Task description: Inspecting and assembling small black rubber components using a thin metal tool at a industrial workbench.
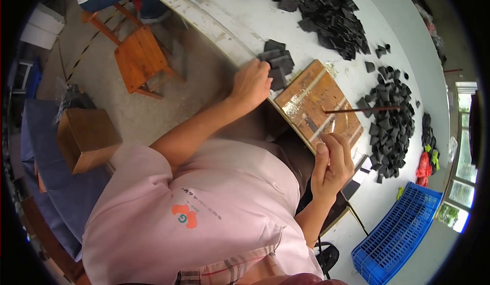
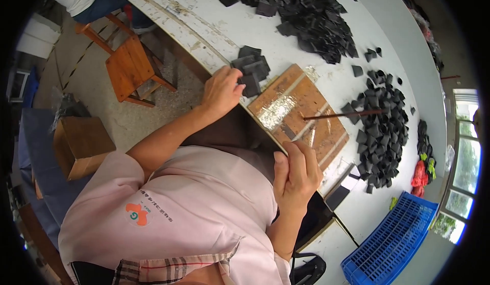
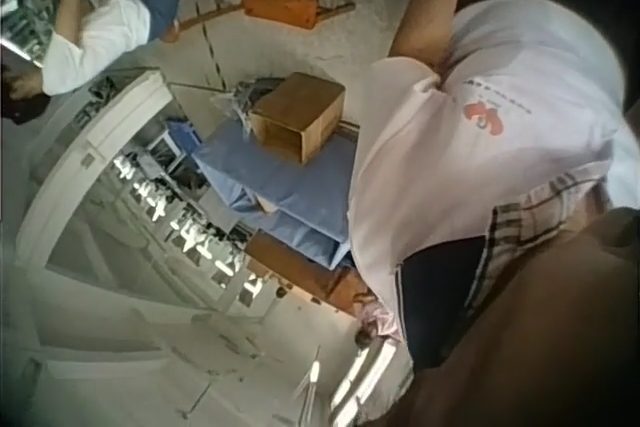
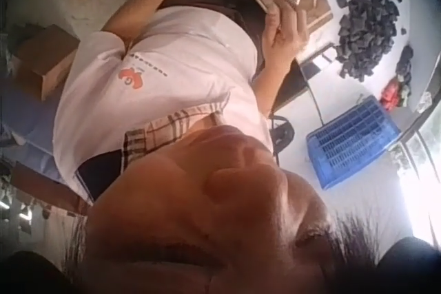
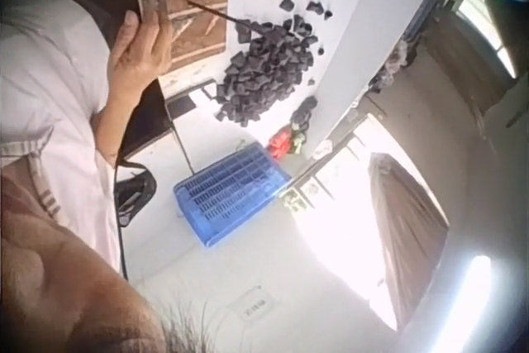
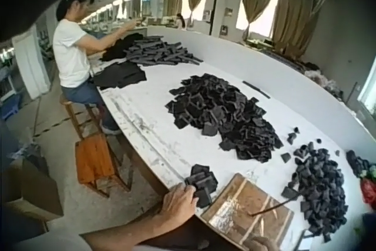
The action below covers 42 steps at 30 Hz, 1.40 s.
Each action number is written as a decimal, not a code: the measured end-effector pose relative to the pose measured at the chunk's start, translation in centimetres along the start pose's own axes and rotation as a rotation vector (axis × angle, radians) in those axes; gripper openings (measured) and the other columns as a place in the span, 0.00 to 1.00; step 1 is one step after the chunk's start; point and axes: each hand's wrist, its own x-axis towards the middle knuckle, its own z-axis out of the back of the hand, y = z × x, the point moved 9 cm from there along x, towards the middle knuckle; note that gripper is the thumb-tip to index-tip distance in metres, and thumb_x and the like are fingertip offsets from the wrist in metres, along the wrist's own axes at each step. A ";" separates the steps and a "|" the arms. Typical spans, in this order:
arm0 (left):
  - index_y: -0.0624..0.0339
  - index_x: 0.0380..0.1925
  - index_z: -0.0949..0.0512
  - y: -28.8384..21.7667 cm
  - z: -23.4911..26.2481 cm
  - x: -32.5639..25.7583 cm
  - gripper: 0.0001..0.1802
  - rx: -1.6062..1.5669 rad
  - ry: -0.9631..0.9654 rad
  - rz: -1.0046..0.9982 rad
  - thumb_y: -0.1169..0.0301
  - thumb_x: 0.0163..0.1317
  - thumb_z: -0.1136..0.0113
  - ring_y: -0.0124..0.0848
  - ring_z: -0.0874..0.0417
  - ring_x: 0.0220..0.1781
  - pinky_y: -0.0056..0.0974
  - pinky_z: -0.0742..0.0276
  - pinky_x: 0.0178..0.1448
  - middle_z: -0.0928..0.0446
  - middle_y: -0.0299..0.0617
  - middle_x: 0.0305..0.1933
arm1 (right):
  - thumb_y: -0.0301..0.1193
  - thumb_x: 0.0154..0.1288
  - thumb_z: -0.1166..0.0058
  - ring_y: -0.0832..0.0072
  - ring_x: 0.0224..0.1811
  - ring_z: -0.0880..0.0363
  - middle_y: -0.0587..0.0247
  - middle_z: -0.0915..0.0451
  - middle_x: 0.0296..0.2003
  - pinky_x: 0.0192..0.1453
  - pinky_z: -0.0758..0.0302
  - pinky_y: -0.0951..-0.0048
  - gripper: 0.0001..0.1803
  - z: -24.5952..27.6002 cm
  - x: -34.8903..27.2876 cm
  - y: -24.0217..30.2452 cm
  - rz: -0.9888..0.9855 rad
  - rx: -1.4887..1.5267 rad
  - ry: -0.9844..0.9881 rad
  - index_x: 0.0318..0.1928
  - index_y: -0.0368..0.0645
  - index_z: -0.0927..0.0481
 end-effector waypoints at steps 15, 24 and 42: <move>0.64 0.29 0.28 -7.3 0.2 0.0 0.03 -0.966 0.519 0.002 0.81 0.53 0.46 0.16 0.29 0.30 0.23 0.31 0.34 0.27 0.33 0.31 | 0.23 0.51 0.41 0.86 0.21 0.32 0.69 0.24 0.25 0.22 0.35 0.81 0.05 -8.0 0.1 -9.9 -0.736 0.725 0.075 0.28 0.35 0.24; 0.63 0.29 0.26 -9.9 -3.0 -1.8 0.07 -1.285 0.676 0.608 0.69 0.56 0.46 0.18 0.30 0.23 0.23 0.34 0.28 0.27 0.33 0.24 | 0.16 0.37 0.46 0.65 0.26 0.29 0.60 0.28 0.23 0.28 0.31 0.69 0.13 -2.1 0.6 -7.4 -0.194 -0.079 -0.236 0.29 0.41 0.24; 0.65 0.23 0.29 -16.3 -1.5 -0.7 0.03 -0.928 0.583 -0.020 0.80 0.51 0.46 0.23 0.26 0.18 0.27 0.32 0.22 0.26 0.40 0.18 | 0.24 0.48 0.40 0.70 0.26 0.29 0.59 0.29 0.25 0.28 0.33 0.74 0.08 1.7 0.1 -8.3 -0.335 0.174 -0.232 0.30 0.36 0.22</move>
